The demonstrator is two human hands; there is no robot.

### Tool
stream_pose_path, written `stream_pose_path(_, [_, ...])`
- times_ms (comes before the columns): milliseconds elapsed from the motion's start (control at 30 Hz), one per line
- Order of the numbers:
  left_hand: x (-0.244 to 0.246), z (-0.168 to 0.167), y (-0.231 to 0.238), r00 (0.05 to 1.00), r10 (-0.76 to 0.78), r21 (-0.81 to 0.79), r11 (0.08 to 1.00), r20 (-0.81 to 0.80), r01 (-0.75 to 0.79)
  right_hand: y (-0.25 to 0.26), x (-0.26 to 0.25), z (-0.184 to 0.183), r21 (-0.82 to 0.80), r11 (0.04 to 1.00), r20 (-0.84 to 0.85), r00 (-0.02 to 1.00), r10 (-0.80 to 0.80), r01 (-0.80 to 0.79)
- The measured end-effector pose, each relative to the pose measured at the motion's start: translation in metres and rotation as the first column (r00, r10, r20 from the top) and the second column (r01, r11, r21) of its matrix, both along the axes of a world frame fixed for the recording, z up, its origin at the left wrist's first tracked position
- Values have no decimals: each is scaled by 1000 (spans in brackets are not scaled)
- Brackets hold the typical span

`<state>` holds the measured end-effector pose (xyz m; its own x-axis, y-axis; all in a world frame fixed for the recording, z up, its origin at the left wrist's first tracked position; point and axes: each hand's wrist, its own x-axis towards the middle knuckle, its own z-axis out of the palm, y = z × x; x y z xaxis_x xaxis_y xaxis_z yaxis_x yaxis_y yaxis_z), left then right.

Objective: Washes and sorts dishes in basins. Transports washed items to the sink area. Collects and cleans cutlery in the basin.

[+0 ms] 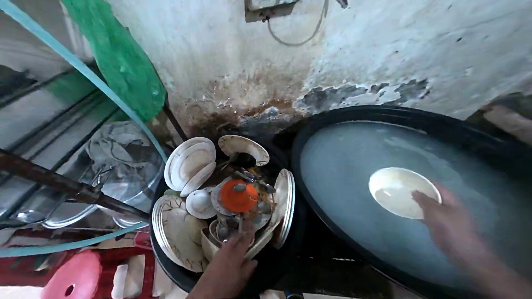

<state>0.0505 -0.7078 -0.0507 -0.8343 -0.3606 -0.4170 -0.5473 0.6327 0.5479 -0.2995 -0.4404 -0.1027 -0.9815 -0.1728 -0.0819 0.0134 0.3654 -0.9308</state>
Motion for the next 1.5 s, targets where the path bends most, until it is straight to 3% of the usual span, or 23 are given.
stream_pose_path(67, [9, -16, 1, 992, 101, 82, 992, -70, -95, 17, -8, -17, 145, 988, -90, 994, 59, -46])
stream_pose_path(133, [9, -10, 1, 956, 248, 121, 966, -157, -231, 23, -8, -27, 192, 980, -39, 998, 51, -43])
stream_pose_path(233, [0, 45, -6, 849, 519, 267, 836, -103, -479, 25, -10, -38, 41, 998, 251, 966, -62, 53])
stream_pose_path(333, [-2, 103, -17, 724, 634, 313, 769, -271, -557, 25, -16, -33, -124, 973, 507, 855, -108, 196])
stream_pose_path(400, [-9, 130, -26, 743, 593, 209, 805, -311, -555, 19, -18, -21, -154, 967, 540, 837, -90, 203])
stream_pose_path(467, [-34, 140, -35, 838, 505, 82, 862, -206, -500, 8, -17, -1, -169, 972, 532, 845, -51, 165])
stream_pose_path(600, [-105, 100, -58, 969, 242, -50, 969, 38, -240, -34, -8, 52, -232, 972, 514, 852, 95, 32])
stream_pose_path(733, [-157, 56, -75, 981, 82, -94, 993, 175, -67, -99, 14, 105, -324, 939, 497, 823, 276, -119])
stream_pose_path(833, [-182, 50, -77, 974, 8, -128, 991, 227, 21, -152, 32, 125, -393, 888, 477, 773, 419, -239])
stream_pose_path(933, [-193, 55, -79, 970, -121, -190, 968, 210, 162, -201, 58, 139, -270, 872, 334, 810, 483, -408])
stream_pose_path(1033, [-190, 87, -81, 948, -103, -235, 956, 302, 178, -224, 66, 145, 76, 811, -28, 812, 583, -580])
stream_pose_path(1133, [-161, 94, -106, 981, 57, -71, 997, 185, -44, -215, 51, 137, 246, 802, -287, 749, 597, -545])
stream_pose_path(1200, [-133, 92, -111, 979, 191, 36, 980, 77, -194, -189, 29, 122, 266, 827, -347, 751, 561, -496])
stream_pose_path(1267, [-103, 84, -99, 967, 253, -1, 967, -22, -253, -151, 3, 100, 328, 864, -342, 805, 485, -381])
stream_pose_path(1367, [-59, 36, -76, 995, -15, -269, 963, -103, -13, -84, -31, 52, 423, 875, -311, 870, 383, -234])
stream_pose_path(1500, [-23, -18, -62, 958, -287, -412, 875, -22, 253, -15, -45, 0, 453, 875, -261, 913, 314, -171])
